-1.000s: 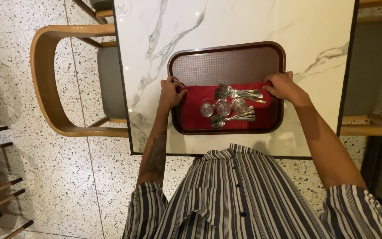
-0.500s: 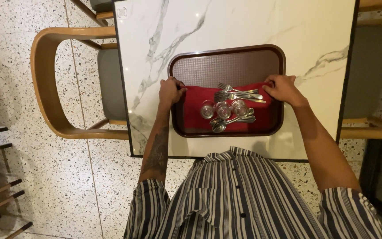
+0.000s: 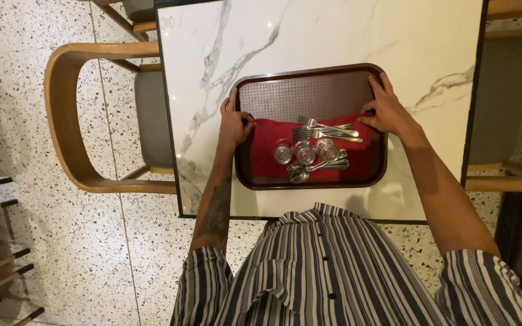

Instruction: Clearing used silverware and glasses from a dining table onto a tray in a restaurant.

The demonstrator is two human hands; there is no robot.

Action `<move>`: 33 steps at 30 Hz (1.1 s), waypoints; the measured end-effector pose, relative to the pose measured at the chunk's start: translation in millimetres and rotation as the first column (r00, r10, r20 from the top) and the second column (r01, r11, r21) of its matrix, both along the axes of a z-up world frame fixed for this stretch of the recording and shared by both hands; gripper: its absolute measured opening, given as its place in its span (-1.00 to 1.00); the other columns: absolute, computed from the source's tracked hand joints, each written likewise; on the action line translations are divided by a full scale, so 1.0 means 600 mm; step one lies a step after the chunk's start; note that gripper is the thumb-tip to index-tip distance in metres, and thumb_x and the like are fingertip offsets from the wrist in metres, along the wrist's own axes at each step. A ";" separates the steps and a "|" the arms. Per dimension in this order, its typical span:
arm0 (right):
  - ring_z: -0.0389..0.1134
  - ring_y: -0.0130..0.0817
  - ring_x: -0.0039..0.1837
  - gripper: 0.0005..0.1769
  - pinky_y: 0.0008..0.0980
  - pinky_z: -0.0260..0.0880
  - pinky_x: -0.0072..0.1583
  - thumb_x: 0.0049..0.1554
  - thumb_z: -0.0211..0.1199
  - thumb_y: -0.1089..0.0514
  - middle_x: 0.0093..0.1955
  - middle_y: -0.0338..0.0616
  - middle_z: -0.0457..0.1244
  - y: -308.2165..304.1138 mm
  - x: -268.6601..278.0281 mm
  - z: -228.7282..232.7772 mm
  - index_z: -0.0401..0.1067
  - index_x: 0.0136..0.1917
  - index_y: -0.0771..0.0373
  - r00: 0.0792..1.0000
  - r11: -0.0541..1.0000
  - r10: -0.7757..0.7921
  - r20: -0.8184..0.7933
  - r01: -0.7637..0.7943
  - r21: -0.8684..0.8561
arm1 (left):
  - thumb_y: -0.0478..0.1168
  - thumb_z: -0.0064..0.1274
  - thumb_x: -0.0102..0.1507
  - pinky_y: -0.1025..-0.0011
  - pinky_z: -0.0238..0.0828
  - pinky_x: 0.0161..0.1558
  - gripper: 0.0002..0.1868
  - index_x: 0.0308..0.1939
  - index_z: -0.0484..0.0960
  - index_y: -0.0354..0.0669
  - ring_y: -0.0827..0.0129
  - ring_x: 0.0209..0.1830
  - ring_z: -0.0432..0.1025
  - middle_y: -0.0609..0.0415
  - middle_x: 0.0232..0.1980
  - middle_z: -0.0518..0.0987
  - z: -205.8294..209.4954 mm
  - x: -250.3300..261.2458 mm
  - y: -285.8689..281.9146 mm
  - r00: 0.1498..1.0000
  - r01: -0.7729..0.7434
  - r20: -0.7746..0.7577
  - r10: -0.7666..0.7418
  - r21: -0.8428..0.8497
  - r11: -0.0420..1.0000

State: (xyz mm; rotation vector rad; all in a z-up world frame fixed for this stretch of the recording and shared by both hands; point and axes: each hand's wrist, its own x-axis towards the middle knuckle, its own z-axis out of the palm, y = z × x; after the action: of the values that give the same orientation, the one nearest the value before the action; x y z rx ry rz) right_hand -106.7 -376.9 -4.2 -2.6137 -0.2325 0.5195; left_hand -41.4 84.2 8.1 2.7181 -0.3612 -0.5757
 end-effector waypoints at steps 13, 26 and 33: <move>-0.12 0.21 0.61 -0.78 -0.05 0.19 0.54 0.06 0.48 -0.08 0.55 0.01 0.11 -0.006 0.019 -0.031 0.66 -0.08 0.02 0.990 0.996 -0.021 0.139 0.032 -0.081 | -0.14 0.38 0.15 0.10 0.05 0.54 -0.86 -0.25 0.82 -0.01 -0.21 0.54 0.09 -0.08 0.66 0.06 -0.058 0.006 0.004 0.984 -0.150 0.071 0.161 -0.139 0.979; -0.10 0.16 0.45 -0.81 0.17 0.55 0.12 0.12 0.48 0.03 0.54 -0.12 -0.03 0.032 0.045 0.052 0.64 -0.05 0.14 0.991 0.987 -0.133 0.012 0.134 -0.090 | -0.04 0.42 0.12 0.29 0.56 0.24 -0.83 -0.23 0.83 0.17 -0.11 0.33 0.16 0.20 0.58 0.07 -0.070 0.044 -0.004 0.956 -0.292 -0.013 0.292 -0.014 0.956; -0.09 0.14 0.43 -0.82 0.26 0.54 0.04 0.20 0.41 0.06 0.42 -0.08 -0.02 0.035 0.054 0.056 0.61 -0.05 0.20 0.987 0.981 -0.159 0.019 0.160 -0.107 | -0.03 0.37 0.17 -0.22 0.60 0.01 -0.86 -0.27 0.78 0.13 -0.14 0.29 0.18 0.30 0.40 0.14 -0.050 0.079 -0.020 0.938 -0.332 -0.082 0.338 0.079 0.940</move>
State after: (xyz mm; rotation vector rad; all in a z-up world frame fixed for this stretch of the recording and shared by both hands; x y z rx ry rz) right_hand -74.6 -356.2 29.6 -2.7111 0.0030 0.4750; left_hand 5.9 72.3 -21.6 2.7131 0.1474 -0.6218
